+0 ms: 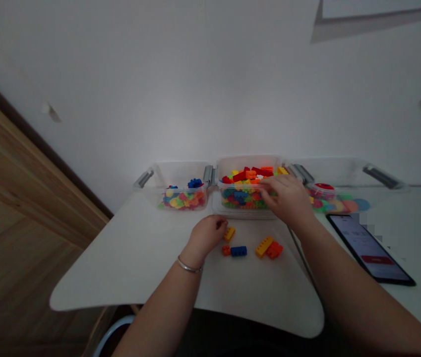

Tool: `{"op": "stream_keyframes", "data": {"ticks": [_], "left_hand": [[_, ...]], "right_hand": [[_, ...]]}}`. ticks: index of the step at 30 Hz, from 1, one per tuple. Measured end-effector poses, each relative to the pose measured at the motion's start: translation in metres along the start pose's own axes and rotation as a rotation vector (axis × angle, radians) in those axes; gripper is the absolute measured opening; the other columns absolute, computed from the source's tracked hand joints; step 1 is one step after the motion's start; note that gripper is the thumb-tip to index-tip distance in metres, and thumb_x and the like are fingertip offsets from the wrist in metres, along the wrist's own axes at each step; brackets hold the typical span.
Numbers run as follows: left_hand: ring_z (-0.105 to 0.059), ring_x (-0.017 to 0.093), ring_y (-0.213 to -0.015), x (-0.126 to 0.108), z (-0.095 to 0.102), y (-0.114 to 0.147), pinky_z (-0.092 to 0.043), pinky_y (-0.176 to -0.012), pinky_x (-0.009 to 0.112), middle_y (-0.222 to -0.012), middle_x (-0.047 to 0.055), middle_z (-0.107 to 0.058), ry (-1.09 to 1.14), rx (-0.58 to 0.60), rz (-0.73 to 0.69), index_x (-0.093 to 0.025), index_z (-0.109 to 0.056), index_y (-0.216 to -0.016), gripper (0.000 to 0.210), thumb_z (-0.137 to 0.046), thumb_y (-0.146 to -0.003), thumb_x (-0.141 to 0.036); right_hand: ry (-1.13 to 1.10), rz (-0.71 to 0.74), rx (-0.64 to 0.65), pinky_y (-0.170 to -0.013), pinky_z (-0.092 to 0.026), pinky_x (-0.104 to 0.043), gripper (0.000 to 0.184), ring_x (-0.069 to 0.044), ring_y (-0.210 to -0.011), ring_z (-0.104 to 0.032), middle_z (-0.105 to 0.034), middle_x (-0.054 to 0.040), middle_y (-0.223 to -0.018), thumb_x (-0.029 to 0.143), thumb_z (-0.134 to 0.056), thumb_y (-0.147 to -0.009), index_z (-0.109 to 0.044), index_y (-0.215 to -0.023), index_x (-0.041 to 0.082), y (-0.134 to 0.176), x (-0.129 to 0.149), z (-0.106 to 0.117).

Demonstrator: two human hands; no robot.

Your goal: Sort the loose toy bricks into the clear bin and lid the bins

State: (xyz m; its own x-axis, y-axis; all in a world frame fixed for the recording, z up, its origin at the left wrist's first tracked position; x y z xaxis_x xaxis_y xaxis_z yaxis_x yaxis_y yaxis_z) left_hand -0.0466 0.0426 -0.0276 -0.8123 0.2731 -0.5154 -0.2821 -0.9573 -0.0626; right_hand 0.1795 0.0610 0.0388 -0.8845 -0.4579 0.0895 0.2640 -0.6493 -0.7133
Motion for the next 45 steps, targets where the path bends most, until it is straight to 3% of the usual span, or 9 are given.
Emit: {"op": "stream_keyframes", "data": {"ticks": [3, 8, 13, 20, 24, 29, 31, 39, 45], "left_hand": [[-0.064, 0.018, -0.076, 0.001, -0.001, 0.000, -0.042, -0.066, 0.027, -0.090, 0.009, -0.074, -0.001, -0.001, 0.001, -0.017, -0.074, -0.090, 0.031, -0.045, -0.089, -0.028], [-0.065, 0.019, -0.078, 0.003, -0.002, 0.000, -0.043, -0.067, 0.027, -0.090, 0.008, -0.075, 0.008, -0.021, 0.009, -0.018, -0.074, -0.093, 0.029, -0.048, -0.089, -0.030], [-0.066, 0.019, -0.078, 0.003, -0.001, 0.000, -0.044, -0.069, 0.027, -0.090, 0.008, -0.075, 0.013, -0.012, 0.017, -0.018, -0.074, -0.091, 0.029, -0.048, -0.089, -0.030], [-0.067, 0.020, -0.081, 0.003, -0.001, -0.001, -0.046, -0.070, 0.028, -0.094, 0.008, -0.075, 0.004, -0.023, 0.031, -0.019, -0.074, -0.096, 0.028, -0.048, -0.089, -0.027], [-0.067, 0.021, -0.088, 0.003, 0.000, -0.001, -0.048, -0.077, 0.029, -0.101, 0.008, -0.075, 0.030, -0.076, 0.055, -0.019, -0.070, -0.109, 0.031, -0.046, -0.091, -0.026], [-0.067, 0.020, -0.092, 0.004, 0.000, -0.002, -0.048, -0.081, 0.028, -0.104, 0.007, -0.074, 0.021, -0.061, 0.024, -0.020, -0.072, -0.103, 0.029, -0.047, -0.089, -0.020], [-0.067, 0.020, -0.091, 0.004, 0.000, -0.002, -0.049, -0.081, 0.028, -0.102, 0.007, -0.075, 0.017, -0.044, 0.019, -0.020, -0.073, -0.102, 0.029, -0.047, -0.088, -0.019], [-0.067, 0.019, -0.087, 0.005, -0.001, -0.002, -0.048, -0.076, 0.027, -0.100, 0.007, -0.075, -0.004, -0.032, 0.029, -0.019, -0.073, -0.101, 0.029, -0.048, -0.089, -0.022], [-0.067, 0.019, -0.083, 0.005, -0.002, -0.003, -0.048, -0.074, 0.028, -0.095, 0.007, -0.075, -0.018, -0.046, 0.036, -0.019, -0.073, -0.099, 0.027, -0.049, -0.090, -0.026]], "right_hand": [[0.076, 0.004, 0.015, -0.090, -0.044, -0.040, 0.032, -0.027, -0.099, -0.062, -0.072, -0.0122, -0.104, 0.032, -0.045, -0.093, -0.069, -0.105, 0.015, 0.001, 0.002, -0.004], [0.143, 0.010, 0.028, -0.097, -0.040, -0.044, 0.036, -0.029, -0.105, -0.059, -0.070, -0.0140, -0.112, 0.031, -0.047, -0.091, -0.066, -0.116, 0.013, 0.002, -0.002, -0.010], [0.112, 0.012, 0.061, -0.097, -0.041, -0.044, 0.037, -0.030, -0.106, -0.058, -0.069, -0.0141, -0.111, 0.034, -0.049, -0.089, -0.066, -0.114, 0.013, 0.002, -0.005, -0.011], [-0.044, 0.020, -0.070, -0.095, -0.043, -0.042, 0.025, -0.026, -0.099, -0.061, -0.072, -0.0095, -0.100, 0.027, -0.051, -0.089, -0.069, -0.103, 0.017, 0.000, 0.011, 0.006], [-0.229, 0.113, 0.084, -0.085, -0.048, -0.036, 0.019, -0.021, -0.092, -0.063, -0.072, -0.0070, -0.095, 0.024, -0.053, -0.089, -0.071, -0.091, 0.021, 0.003, 0.034, 0.005], [-0.346, 0.281, 0.511, -0.080, -0.049, -0.033, 0.019, -0.020, -0.094, -0.063, -0.072, -0.0035, -0.097, 0.020, -0.055, -0.087, -0.072, -0.094, 0.024, 0.016, 0.058, -0.020], [-0.322, 0.339, 0.620, -0.082, -0.048, -0.033, 0.020, -0.020, -0.093, -0.063, -0.072, -0.0036, -0.098, 0.016, -0.057, -0.085, -0.073, -0.094, 0.023, 0.021, 0.064, -0.028], [-0.250, 0.348, 0.719, -0.084, -0.046, -0.034, 0.019, -0.022, -0.095, -0.063, -0.072, -0.0066, -0.100, 0.025, -0.056, -0.089, -0.074, -0.093, 0.020, 0.024, 0.061, -0.043], [-0.065, 0.227, 0.713, -0.077, -0.045, -0.031, 0.019, -0.023, -0.096, -0.062, -0.071, -0.0077, -0.096, 0.025, -0.057, -0.088, -0.074, -0.094, 0.019, 0.022, 0.051, -0.041]]}}
Point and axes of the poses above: each hand's wrist, its own y-axis away from the middle knuckle, its own z-axis out of the back of the hand, x = y × z, the point moved 2 cm from there along -y, towards the middle knuckle
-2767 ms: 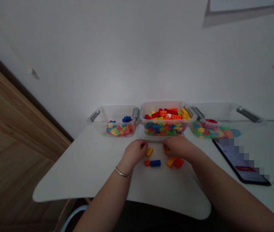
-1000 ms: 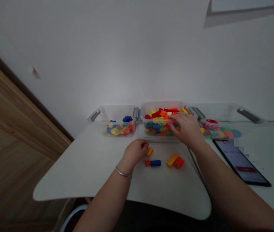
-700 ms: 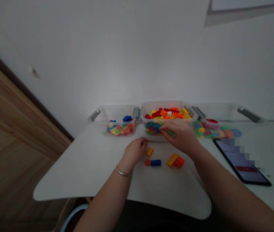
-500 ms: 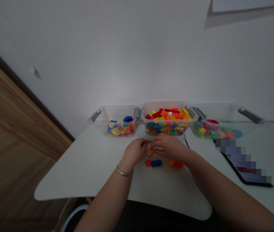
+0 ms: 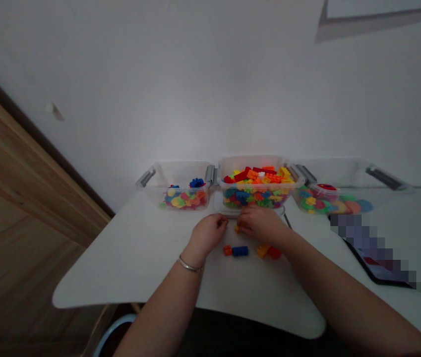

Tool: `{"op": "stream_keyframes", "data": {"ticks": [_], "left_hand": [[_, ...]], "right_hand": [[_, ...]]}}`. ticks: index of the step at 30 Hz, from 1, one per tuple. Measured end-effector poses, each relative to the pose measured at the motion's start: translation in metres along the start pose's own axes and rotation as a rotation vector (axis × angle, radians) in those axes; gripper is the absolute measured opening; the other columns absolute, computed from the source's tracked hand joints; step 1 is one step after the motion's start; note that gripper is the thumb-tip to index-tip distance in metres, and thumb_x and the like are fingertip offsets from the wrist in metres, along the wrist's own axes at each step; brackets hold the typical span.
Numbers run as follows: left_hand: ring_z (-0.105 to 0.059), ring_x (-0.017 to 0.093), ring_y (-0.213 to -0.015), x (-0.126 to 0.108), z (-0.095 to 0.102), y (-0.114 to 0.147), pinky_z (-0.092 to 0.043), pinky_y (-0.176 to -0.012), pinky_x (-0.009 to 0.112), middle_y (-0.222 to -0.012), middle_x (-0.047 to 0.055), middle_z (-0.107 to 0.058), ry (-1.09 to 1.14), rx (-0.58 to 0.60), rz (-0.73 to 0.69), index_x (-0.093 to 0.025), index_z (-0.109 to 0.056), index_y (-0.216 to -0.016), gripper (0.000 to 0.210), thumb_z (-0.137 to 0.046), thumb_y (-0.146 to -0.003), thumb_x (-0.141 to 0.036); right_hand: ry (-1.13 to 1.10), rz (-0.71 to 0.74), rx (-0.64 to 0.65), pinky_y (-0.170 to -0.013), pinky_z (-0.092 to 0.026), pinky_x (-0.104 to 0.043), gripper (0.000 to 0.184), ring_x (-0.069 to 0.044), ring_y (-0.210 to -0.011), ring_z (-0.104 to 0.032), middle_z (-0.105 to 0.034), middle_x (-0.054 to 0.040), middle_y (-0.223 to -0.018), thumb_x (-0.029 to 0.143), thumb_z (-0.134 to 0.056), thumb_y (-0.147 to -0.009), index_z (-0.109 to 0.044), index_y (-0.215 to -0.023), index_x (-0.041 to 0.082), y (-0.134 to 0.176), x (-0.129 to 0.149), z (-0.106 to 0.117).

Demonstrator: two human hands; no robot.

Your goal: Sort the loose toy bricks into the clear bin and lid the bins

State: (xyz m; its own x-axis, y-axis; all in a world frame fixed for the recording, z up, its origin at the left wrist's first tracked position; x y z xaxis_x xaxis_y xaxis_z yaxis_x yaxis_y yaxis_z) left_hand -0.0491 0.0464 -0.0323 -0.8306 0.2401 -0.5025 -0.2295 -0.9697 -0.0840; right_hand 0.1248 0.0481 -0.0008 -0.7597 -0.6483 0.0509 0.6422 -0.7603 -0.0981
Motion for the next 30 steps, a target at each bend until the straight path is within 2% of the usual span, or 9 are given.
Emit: {"op": "stream_keyframes", "data": {"ticks": [5, 11, 17, 20, 25, 27, 30], "left_hand": [[-0.067, 0.019, -0.082, 0.000, -0.001, -0.001, -0.047, -0.072, 0.027, -0.097, 0.008, -0.075, 0.001, 0.010, 0.015, -0.019, -0.073, -0.100, 0.026, -0.049, -0.090, -0.027], [-0.067, 0.020, -0.086, 0.000, 0.000, -0.001, -0.048, -0.074, 0.028, -0.098, 0.008, -0.075, 0.006, 0.011, 0.019, -0.019, -0.073, -0.100, 0.027, -0.049, -0.090, -0.026], [-0.068, 0.020, -0.085, 0.002, -0.001, -0.001, -0.048, -0.073, 0.027, -0.098, 0.007, -0.075, 0.018, 0.020, 0.014, -0.020, -0.073, -0.101, 0.027, -0.049, -0.090, -0.028], [-0.067, 0.019, -0.082, 0.003, -0.002, -0.001, -0.048, -0.070, 0.027, -0.096, 0.007, -0.075, 0.020, 0.020, 0.015, -0.021, -0.073, -0.101, 0.028, -0.049, -0.090, -0.029], [-0.068, 0.020, -0.085, 0.001, 0.000, 0.000, -0.048, -0.074, 0.028, -0.098, 0.008, -0.075, 0.008, 0.012, 0.014, -0.019, -0.072, -0.101, 0.027, -0.048, -0.090, -0.028], [-0.068, 0.021, -0.087, -0.001, 0.003, 0.001, -0.048, -0.075, 0.029, -0.099, 0.008, -0.075, 0.006, 0.013, 0.016, -0.019, -0.072, -0.100, 0.027, -0.048, -0.090, -0.027], [-0.068, 0.021, -0.090, -0.004, 0.006, 0.003, -0.048, -0.076, 0.029, -0.100, 0.009, -0.075, 0.013, 0.024, 0.022, -0.019, -0.072, -0.100, 0.027, -0.048, -0.090, -0.026]], "right_hand": [[0.009, -0.049, 0.005, -0.078, -0.048, -0.031, 0.023, -0.025, -0.101, -0.063, -0.071, -0.0079, -0.103, 0.028, -0.058, -0.087, -0.072, -0.104, 0.021, 0.003, -0.001, 0.001], [0.001, -0.080, 0.070, -0.070, -0.050, -0.030, 0.021, -0.024, -0.091, -0.068, -0.073, -0.0064, -0.099, 0.026, -0.060, -0.085, -0.072, -0.102, 0.024, 0.001, -0.004, -0.005], [-0.106, -0.125, -0.032, -0.063, -0.045, -0.028, 0.014, -0.022, -0.082, -0.066, -0.071, -0.0041, -0.091, 0.028, -0.065, -0.082, -0.064, -0.094, 0.022, 0.004, -0.005, 0.006], [-0.190, -0.096, -0.204, -0.066, -0.044, -0.028, 0.012, -0.019, -0.081, -0.064, -0.069, -0.0032, -0.091, 0.026, -0.066, -0.081, -0.062, -0.092, 0.022, 0.008, -0.008, 0.019], [-0.246, -0.017, -0.773, -0.077, -0.046, -0.033, 0.011, -0.021, -0.086, -0.062, -0.069, -0.0041, -0.088, 0.029, -0.066, -0.081, -0.057, -0.083, 0.022, 0.017, -0.027, 0.040], [-0.199, -0.067, -0.979, -0.081, -0.045, -0.037, 0.015, -0.022, -0.085, -0.061, -0.068, -0.0041, -0.086, 0.032, -0.067, -0.080, -0.055, -0.080, 0.023, 0.023, -0.039, 0.044], [-0.183, -0.241, -1.146, -0.080, -0.045, -0.038, 0.017, -0.022, -0.083, -0.059, -0.066, -0.0042, -0.085, 0.034, -0.068, -0.078, -0.057, -0.083, 0.022, 0.028, -0.061, 0.042]]}}
Point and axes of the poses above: each hand's wrist, its own y-axis away from the middle knuckle, its own z-axis out of the back of the hand, x = y × z, the point moved 2 cm from there along -y, towards the middle knuckle
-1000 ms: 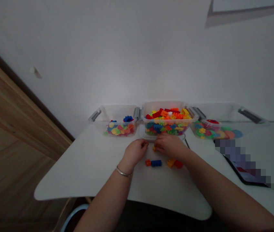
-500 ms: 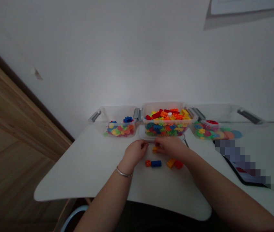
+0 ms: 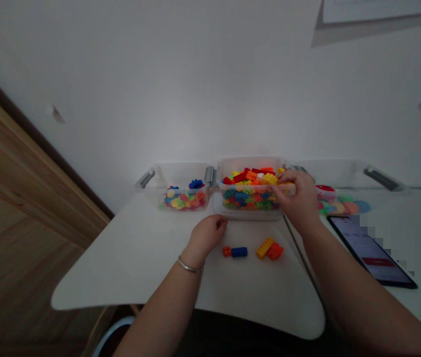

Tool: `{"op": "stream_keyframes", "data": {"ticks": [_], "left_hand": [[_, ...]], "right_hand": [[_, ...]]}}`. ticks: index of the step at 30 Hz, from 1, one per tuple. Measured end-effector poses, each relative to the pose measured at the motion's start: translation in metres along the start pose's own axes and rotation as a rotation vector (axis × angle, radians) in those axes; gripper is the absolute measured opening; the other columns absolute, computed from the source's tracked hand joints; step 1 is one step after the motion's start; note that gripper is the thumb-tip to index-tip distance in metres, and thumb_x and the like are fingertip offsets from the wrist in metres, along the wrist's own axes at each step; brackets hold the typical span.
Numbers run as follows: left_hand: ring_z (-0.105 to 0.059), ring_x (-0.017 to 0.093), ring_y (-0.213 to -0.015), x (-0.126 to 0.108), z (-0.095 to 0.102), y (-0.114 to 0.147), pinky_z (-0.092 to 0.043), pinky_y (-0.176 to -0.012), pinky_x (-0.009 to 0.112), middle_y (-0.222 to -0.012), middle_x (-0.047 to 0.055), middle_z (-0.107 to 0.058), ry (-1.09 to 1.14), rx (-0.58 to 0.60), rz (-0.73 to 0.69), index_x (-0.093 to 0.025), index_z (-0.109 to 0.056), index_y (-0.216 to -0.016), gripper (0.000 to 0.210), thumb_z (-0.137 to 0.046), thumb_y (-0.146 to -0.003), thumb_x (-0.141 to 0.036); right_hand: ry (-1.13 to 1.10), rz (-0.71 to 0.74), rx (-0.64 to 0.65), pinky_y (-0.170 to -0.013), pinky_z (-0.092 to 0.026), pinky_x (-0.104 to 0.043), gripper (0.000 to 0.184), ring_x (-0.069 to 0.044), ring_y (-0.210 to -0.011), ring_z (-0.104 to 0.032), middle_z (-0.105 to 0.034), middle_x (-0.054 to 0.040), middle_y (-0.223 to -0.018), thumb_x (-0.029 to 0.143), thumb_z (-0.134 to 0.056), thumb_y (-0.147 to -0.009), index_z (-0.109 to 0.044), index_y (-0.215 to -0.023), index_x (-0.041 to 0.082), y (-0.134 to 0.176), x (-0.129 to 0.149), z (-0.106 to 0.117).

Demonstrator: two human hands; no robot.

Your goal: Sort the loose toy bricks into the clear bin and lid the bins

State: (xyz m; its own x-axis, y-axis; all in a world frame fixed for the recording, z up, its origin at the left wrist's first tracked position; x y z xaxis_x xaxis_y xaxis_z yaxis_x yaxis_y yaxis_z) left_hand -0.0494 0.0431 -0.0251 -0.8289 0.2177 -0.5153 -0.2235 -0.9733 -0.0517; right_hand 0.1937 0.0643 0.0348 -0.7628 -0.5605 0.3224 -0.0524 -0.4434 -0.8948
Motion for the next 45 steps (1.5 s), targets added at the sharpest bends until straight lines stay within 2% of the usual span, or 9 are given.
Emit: {"op": "stream_keyframes", "data": {"ticks": [5, 15, 24, 29, 31, 35, 40, 42, 45], "left_hand": [[-0.068, 0.020, -0.090, -0.003, 0.003, 0.002, -0.048, -0.077, 0.028, -0.100, 0.008, -0.074, 0.007, -0.010, 0.020, -0.018, -0.070, -0.103, 0.026, -0.049, -0.089, -0.024], [-0.067, 0.020, -0.087, -0.005, 0.004, 0.002, -0.048, -0.074, 0.028, -0.098, 0.008, -0.074, 0.013, 0.006, 0.061, -0.018, -0.068, -0.108, 0.026, -0.051, -0.089, -0.024], [-0.068, 0.020, -0.088, -0.004, 0.003, 0.002, -0.048, -0.075, 0.028, -0.099, 0.008, -0.074, 0.010, 0.008, 0.039, -0.018, -0.069, -0.106, 0.026, -0.050, -0.089, -0.023], [-0.068, 0.021, -0.090, -0.004, 0.003, 0.001, -0.048, -0.077, 0.028, -0.100, 0.009, -0.074, 0.009, 0.003, 0.040, -0.017, -0.070, -0.104, 0.026, -0.049, -0.090, -0.024], [-0.068, 0.021, -0.089, -0.003, 0.002, 0.001, -0.048, -0.076, 0.028, -0.099, 0.009, -0.074, 0.008, -0.004, 0.040, -0.017, -0.070, -0.105, 0.026, -0.050, -0.090, -0.025], [-0.068, 0.020, -0.084, 0.002, -0.001, -0.002, -0.048, -0.073, 0.027, -0.097, 0.009, -0.074, 0.023, -0.007, 0.033, -0.016, -0.069, -0.107, 0.027, -0.051, -0.088, -0.023], [-0.067, 0.019, -0.089, 0.010, -0.004, -0.008, -0.049, -0.079, 0.027, -0.099, 0.007, -0.075, 0.083, -0.051, -0.024, -0.017, -0.071, -0.102, 0.027, -0.049, -0.088, -0.020], [-0.067, 0.019, -0.087, 0.011, -0.005, -0.009, -0.049, -0.079, 0.027, -0.098, 0.007, -0.075, 0.089, -0.056, -0.011, -0.017, -0.071, -0.101, 0.027, -0.048, -0.087, -0.019], [-0.068, 0.019, -0.086, 0.011, -0.005, -0.009, -0.049, -0.078, 0.028, -0.095, 0.008, -0.075, 0.067, -0.046, 0.028, -0.015, -0.071, -0.102, 0.027, -0.049, -0.087, -0.019]], "right_hand": [[0.043, -0.205, -0.040, -0.082, -0.046, -0.040, 0.016, -0.023, -0.087, -0.059, -0.067, -0.0062, -0.092, 0.034, -0.064, -0.079, -0.063, -0.089, 0.021, 0.002, -0.029, -0.001], [0.268, -0.072, 0.295, -0.094, -0.042, -0.046, 0.032, -0.027, -0.101, -0.061, -0.073, -0.0085, -0.102, 0.029, -0.044, -0.091, -0.074, -0.095, 0.021, 0.001, -0.015, -0.003], [0.289, -0.025, 0.351, -0.098, -0.038, -0.046, 0.035, -0.027, -0.109, -0.059, -0.070, -0.0094, -0.115, 0.031, -0.041, -0.093, -0.071, -0.108, 0.020, 0.004, -0.006, -0.006], [0.181, -0.011, 0.230, -0.101, -0.039, -0.046, 0.033, -0.028, -0.113, -0.057, -0.068, -0.0127, -0.117, 0.029, -0.048, -0.089, -0.068, -0.112, 0.016, -0.002, 0.004, 0.001], [0.076, 0.024, 0.258, -0.100, -0.041, -0.045, 0.029, -0.026, -0.109, -0.059, -0.070, -0.0118, -0.111, 0.028, -0.049, -0.089, -0.070, -0.105, 0.018, -0.006, 0.017, 0.004], [-0.183, 0.081, 0.569, -0.092, -0.047, -0.037, 0.021, -0.021, -0.099, -0.063, -0.072, -0.0064, -0.101, 0.026, -0.052, -0.090, -0.071, -0.097, 0.022, -0.008, 0.049, 0.004], [-0.214, 0.165, 1.074, -0.091, -0.047, -0.034, 0.019, -0.020, -0.102, -0.062, -0.069, -0.0056, -0.111, 0.023, -0.059, -0.086, -0.073, -0.099, 0.024, 0.017, 0.076, -0.010], [-0.193, 0.187, 1.201, -0.092, -0.047, -0.035, 0.021, -0.021, -0.102, -0.063, -0.069, -0.0053, -0.112, 0.023, -0.062, -0.084, -0.073, -0.101, 0.024, 0.028, 0.082, -0.017], [-0.160, 0.213, 1.282, -0.090, -0.048, -0.036, 0.022, -0.023, -0.103, -0.063, -0.069, -0.0058, -0.112, 0.027, -0.065, -0.083, -0.073, -0.103, 0.024, 0.041, 0.086, -0.025]]}}
Point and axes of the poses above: each hand's wrist, its own y-axis away from the middle knuckle, its own z-axis out of the back of the hand, x = y × z, the point moved 2 cm from there along -y, towards the middle knuckle
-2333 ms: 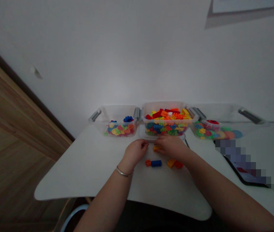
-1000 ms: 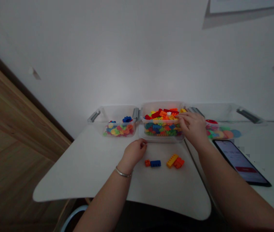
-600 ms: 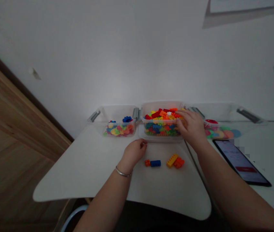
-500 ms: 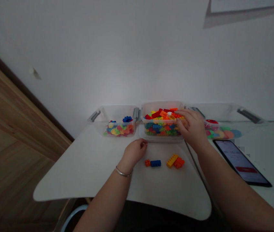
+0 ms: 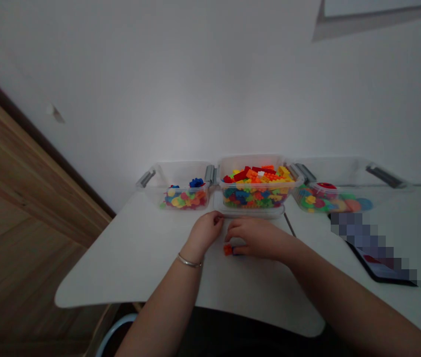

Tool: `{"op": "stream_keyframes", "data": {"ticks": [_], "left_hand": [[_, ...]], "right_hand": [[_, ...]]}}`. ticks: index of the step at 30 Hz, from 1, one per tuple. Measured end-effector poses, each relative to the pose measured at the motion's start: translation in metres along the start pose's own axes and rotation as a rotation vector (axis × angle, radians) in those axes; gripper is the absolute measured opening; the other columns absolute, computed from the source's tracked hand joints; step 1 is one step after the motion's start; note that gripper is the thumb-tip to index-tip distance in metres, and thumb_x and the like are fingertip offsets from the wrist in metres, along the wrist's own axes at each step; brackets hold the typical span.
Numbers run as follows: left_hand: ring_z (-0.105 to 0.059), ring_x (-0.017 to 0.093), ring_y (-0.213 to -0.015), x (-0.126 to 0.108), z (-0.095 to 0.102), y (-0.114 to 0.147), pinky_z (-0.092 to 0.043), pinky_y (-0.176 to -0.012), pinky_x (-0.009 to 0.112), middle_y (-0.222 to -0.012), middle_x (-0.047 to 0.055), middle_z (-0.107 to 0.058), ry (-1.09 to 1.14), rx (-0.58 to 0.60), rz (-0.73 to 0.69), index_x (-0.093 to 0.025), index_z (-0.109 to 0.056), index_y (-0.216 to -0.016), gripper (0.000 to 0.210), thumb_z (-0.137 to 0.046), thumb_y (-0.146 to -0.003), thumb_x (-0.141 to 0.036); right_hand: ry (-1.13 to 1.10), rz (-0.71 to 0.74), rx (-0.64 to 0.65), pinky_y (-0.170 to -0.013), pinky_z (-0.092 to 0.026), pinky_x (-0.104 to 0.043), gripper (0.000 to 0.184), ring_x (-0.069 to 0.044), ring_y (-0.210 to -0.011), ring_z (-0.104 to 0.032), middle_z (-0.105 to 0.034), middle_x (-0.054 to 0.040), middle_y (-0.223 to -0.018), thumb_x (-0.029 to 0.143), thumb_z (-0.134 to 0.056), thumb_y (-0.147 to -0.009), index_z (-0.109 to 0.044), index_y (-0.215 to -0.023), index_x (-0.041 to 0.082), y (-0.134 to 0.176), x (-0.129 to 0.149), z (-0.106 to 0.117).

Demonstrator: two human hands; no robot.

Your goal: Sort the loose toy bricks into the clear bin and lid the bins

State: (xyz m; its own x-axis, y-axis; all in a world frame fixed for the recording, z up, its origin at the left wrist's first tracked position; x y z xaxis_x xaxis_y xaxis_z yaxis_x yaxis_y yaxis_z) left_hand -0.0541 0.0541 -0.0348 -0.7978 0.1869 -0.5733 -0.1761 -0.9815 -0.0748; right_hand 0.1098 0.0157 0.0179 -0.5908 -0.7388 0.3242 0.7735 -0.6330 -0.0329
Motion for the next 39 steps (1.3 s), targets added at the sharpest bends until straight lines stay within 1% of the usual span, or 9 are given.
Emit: {"op": "stream_keyframes", "data": {"ticks": [7, 13, 18, 22, 26, 31, 34, 36, 39], "left_hand": [[-0.068, 0.020, -0.086, 0.000, -0.001, 0.002, -0.049, -0.077, 0.028, -0.096, 0.009, -0.075, 0.020, -0.004, -0.039, -0.015, -0.071, -0.101, 0.026, -0.050, -0.087, -0.021], [-0.067, 0.020, -0.089, -0.001, 0.000, 0.003, -0.049, -0.079, 0.028, -0.099, 0.009, -0.075, 0.005, 0.010, -0.030, -0.016, -0.071, -0.102, 0.026, -0.049, -0.088, -0.022], [-0.068, 0.020, -0.086, -0.006, 0.003, 0.003, -0.049, -0.075, 0.028, -0.097, 0.009, -0.075, -0.019, 0.033, -0.003, -0.015, -0.071, -0.101, 0.025, -0.050, -0.089, -0.022], [-0.067, 0.020, -0.083, -0.006, 0.004, 0.004, -0.048, -0.071, 0.028, -0.094, 0.010, -0.075, -0.020, 0.030, -0.016, -0.015, -0.071, -0.099, 0.024, -0.051, -0.088, -0.022], [-0.068, 0.020, -0.083, -0.006, 0.003, 0.004, -0.048, -0.072, 0.027, -0.094, 0.009, -0.075, -0.009, 0.026, -0.019, -0.016, -0.071, -0.098, 0.024, -0.050, -0.088, -0.022], [-0.068, 0.021, -0.084, -0.006, 0.003, 0.004, -0.048, -0.073, 0.028, -0.093, 0.009, -0.075, -0.019, 0.025, -0.018, -0.016, -0.071, -0.098, 0.025, -0.050, -0.089, -0.023], [-0.068, 0.021, -0.086, -0.006, 0.003, 0.004, -0.049, -0.076, 0.028, -0.095, 0.009, -0.075, -0.006, 0.015, -0.022, -0.015, -0.071, -0.098, 0.024, -0.050, -0.088, -0.022], [-0.068, 0.020, -0.086, -0.005, 0.003, 0.004, -0.049, -0.076, 0.028, -0.096, 0.009, -0.075, -0.002, 0.017, -0.024, -0.015, -0.071, -0.099, 0.024, -0.050, -0.088, -0.022], [-0.068, 0.021, -0.085, -0.005, 0.002, 0.003, -0.048, -0.074, 0.028, -0.095, 0.009, -0.075, -0.017, 0.023, -0.026, -0.015, -0.071, -0.099, 0.025, -0.050, -0.088, -0.023]], "right_hand": [[-0.029, 0.007, 0.076, -0.084, -0.048, -0.033, 0.018, -0.022, -0.096, -0.064, -0.069, -0.0051, -0.105, 0.019, -0.063, -0.081, -0.073, -0.097, 0.022, -0.005, -0.003, -0.016], [0.089, -0.139, 0.002, -0.083, -0.049, -0.032, 0.029, -0.023, -0.099, -0.065, -0.069, -0.0069, -0.110, 0.013, -0.057, -0.082, -0.071, -0.106, 0.022, -0.005, -0.016, -0.016], [0.203, -0.234, -0.024, -0.082, -0.052, -0.035, 0.025, -0.027, -0.100, -0.065, -0.071, -0.0083, -0.109, 0.029, -0.060, -0.085, -0.071, -0.107, 0.024, 0.002, -0.019, -0.004], [0.233, -0.298, 0.057, -0.077, -0.054, -0.038, 0.032, -0.031, -0.096, -0.067, -0.072, -0.0110, -0.106, 0.035, -0.068, -0.078, -0.071, -0.107, 0.021, 0.008, -0.021, -0.002], [0.174, -0.270, 0.060, -0.081, -0.054, -0.037, 0.031, -0.028, -0.098, -0.067, -0.071, -0.0096, -0.109, 0.027, -0.068, -0.078, -0.070, -0.108, 0.023, 0.006, -0.026, -0.008], [0.124, -0.244, -0.039, -0.090, -0.051, -0.038, 0.029, -0.027, -0.102, -0.065, -0.070, -0.0106, -0.110, 0.017, -0.064, -0.080, -0.070, -0.109, 0.020, 0.000, -0.029, -0.014], [0.117, -0.251, -0.087, -0.091, -0.051, -0.041, 0.026, -0.028, -0.103, -0.064, -0.069, -0.0128, -0.109, 0.022, -0.064, -0.082, -0.069, -0.107, 0.017, -0.002, -0.028, -0.014], [0.110, -0.240, -0.079, -0.090, -0.051, -0.042, 0.030, -0.029, -0.103, -0.063, -0.068, -0.0136, -0.110, 0.026, -0.066, -0.080, -0.069, -0.108, 0.016, -0.002, -0.028, -0.015], [0.108, -0.228, -0.040, -0.091, -0.051, -0.043, 0.033, -0.030, -0.103, -0.064, -0.068, -0.0133, -0.111, 0.023, -0.068, -0.077, -0.069, -0.110, 0.017, -0.002, -0.030, -0.016]]}}
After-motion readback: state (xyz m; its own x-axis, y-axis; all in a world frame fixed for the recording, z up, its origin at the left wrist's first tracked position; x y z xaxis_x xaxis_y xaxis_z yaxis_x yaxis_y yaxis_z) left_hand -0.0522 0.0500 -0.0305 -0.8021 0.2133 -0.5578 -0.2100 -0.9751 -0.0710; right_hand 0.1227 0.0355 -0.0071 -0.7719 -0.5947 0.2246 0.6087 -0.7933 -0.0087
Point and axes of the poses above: each hand's wrist, its own y-axis away from the middle knuckle, its own z-axis out of the back of the hand, x = y × z, the point moved 2 cm from there along -y, towards the middle knuckle
